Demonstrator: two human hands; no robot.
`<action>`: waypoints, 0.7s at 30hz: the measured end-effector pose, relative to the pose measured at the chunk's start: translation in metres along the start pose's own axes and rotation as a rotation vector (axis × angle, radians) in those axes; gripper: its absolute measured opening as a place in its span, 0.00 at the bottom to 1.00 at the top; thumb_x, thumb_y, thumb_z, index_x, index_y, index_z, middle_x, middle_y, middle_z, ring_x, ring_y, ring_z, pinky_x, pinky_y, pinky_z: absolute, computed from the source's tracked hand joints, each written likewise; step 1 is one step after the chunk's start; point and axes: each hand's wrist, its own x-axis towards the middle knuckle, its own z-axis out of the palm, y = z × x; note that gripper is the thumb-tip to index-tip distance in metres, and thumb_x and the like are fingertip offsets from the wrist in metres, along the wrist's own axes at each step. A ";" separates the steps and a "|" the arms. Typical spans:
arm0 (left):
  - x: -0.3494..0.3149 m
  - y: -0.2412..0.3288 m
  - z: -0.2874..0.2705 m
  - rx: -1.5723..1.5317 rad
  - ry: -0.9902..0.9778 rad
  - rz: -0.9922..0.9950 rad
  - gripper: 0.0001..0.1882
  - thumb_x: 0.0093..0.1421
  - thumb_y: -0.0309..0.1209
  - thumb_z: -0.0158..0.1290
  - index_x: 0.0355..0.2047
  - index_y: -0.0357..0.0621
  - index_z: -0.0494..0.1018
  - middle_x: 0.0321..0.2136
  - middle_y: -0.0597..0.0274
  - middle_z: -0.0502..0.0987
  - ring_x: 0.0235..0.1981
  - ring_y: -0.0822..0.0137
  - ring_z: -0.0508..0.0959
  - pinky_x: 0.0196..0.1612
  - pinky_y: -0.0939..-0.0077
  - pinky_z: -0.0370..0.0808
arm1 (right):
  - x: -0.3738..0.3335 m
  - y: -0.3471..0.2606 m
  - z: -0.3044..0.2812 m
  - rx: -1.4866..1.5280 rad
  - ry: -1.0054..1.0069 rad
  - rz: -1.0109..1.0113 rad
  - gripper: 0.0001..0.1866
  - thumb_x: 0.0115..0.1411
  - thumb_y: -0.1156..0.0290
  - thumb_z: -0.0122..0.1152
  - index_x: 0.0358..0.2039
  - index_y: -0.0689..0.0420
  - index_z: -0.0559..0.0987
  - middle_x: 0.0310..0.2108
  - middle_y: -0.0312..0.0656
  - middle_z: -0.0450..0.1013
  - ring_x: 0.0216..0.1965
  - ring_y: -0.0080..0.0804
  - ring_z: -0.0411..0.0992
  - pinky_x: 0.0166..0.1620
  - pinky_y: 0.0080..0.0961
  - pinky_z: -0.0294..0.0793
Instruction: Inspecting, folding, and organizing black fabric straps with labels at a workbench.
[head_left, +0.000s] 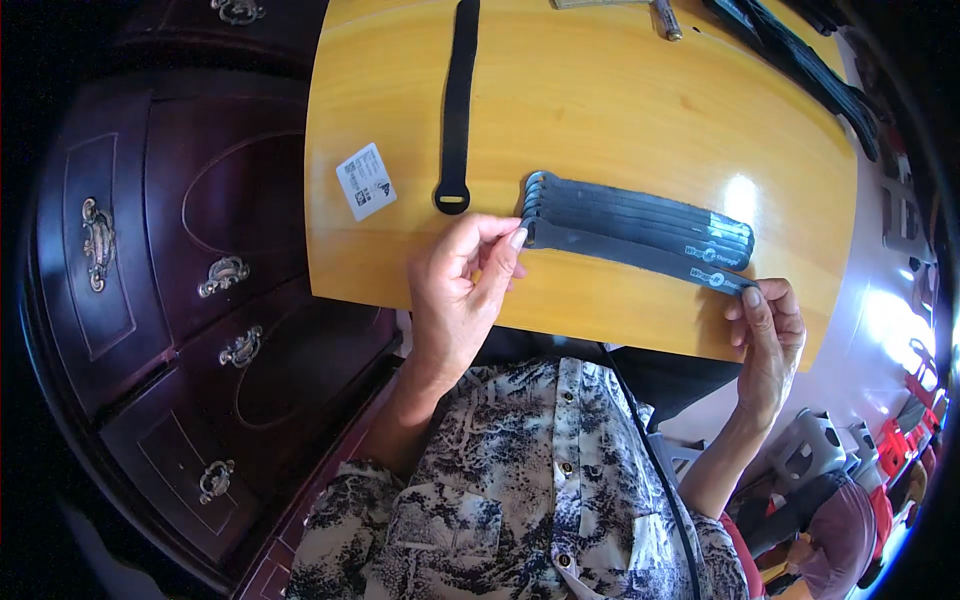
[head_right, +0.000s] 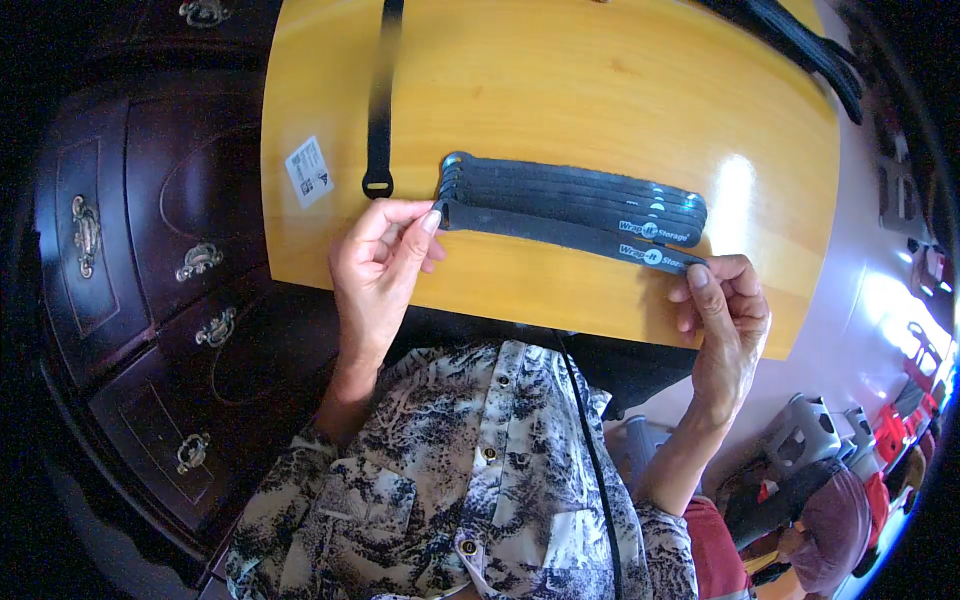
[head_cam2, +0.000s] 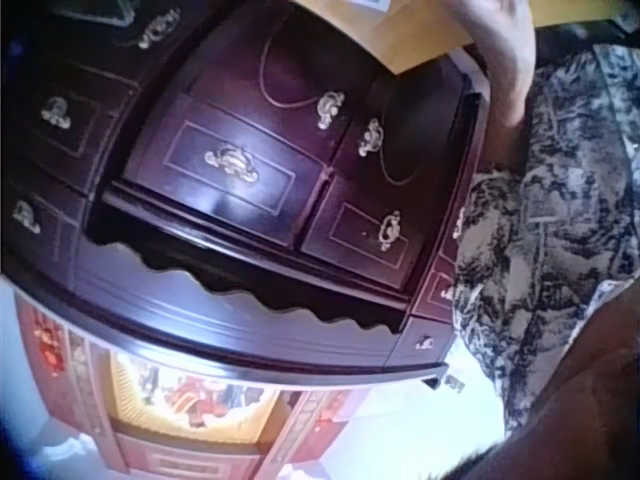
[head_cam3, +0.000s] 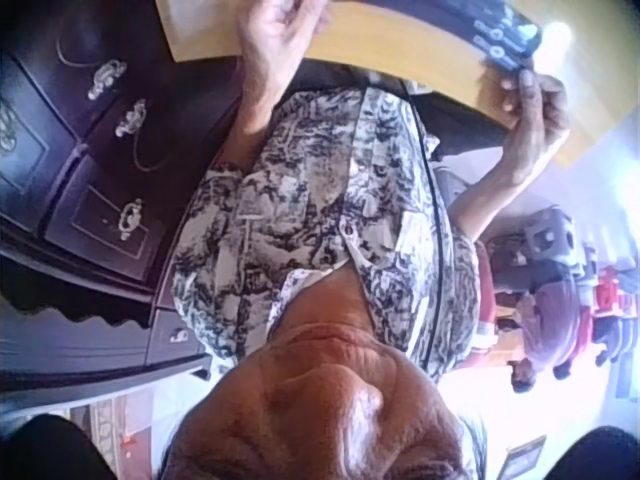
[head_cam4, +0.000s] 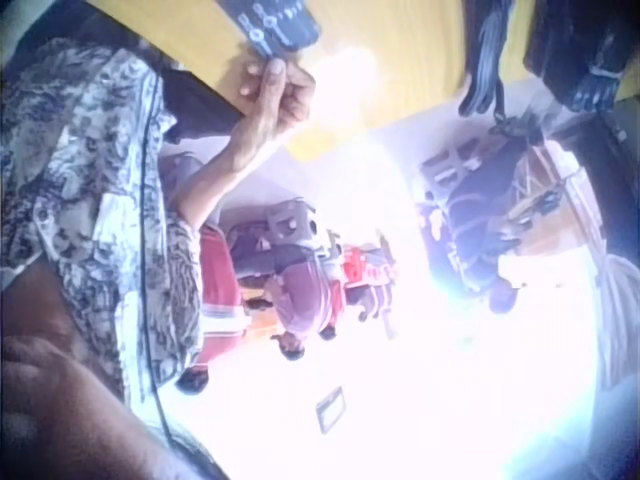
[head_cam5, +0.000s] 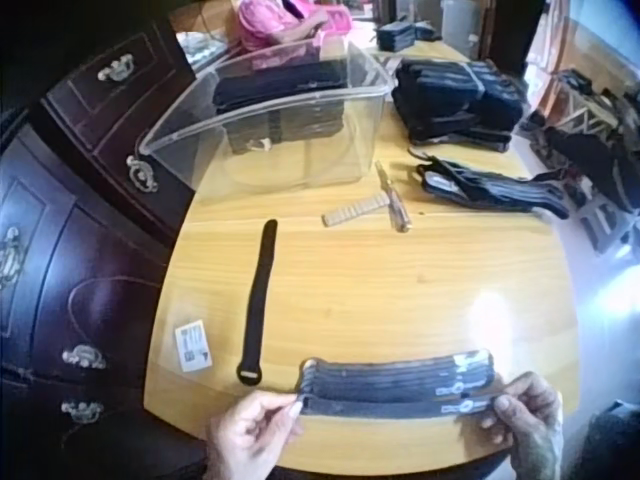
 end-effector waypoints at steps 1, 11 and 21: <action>0.000 -0.002 0.001 0.026 -0.002 0.026 0.04 0.57 0.21 0.54 0.34 0.34 0.72 0.22 0.66 0.74 0.22 0.80 0.73 0.24 0.87 0.70 | 0.000 0.000 0.000 0.011 0.013 -0.004 0.06 0.59 0.69 0.59 0.30 0.57 0.74 0.21 0.36 0.73 0.15 0.14 0.61 0.18 0.10 0.56; -0.003 -0.002 0.003 0.107 0.032 0.087 0.04 0.55 0.18 0.56 0.31 0.33 0.72 0.19 0.67 0.71 0.20 0.82 0.70 0.24 0.88 0.68 | -0.002 0.004 -0.001 0.026 0.059 0.012 0.06 0.58 0.70 0.61 0.29 0.57 0.74 0.19 0.35 0.72 0.14 0.12 0.60 0.16 0.09 0.54; -0.003 -0.006 0.002 0.193 0.037 0.070 0.03 0.56 0.20 0.56 0.30 0.35 0.73 0.17 0.70 0.72 0.19 0.84 0.70 0.21 0.90 0.64 | 0.001 0.006 0.002 0.025 0.054 0.039 0.06 0.57 0.70 0.61 0.29 0.56 0.73 0.18 0.34 0.71 0.13 0.12 0.59 0.15 0.09 0.53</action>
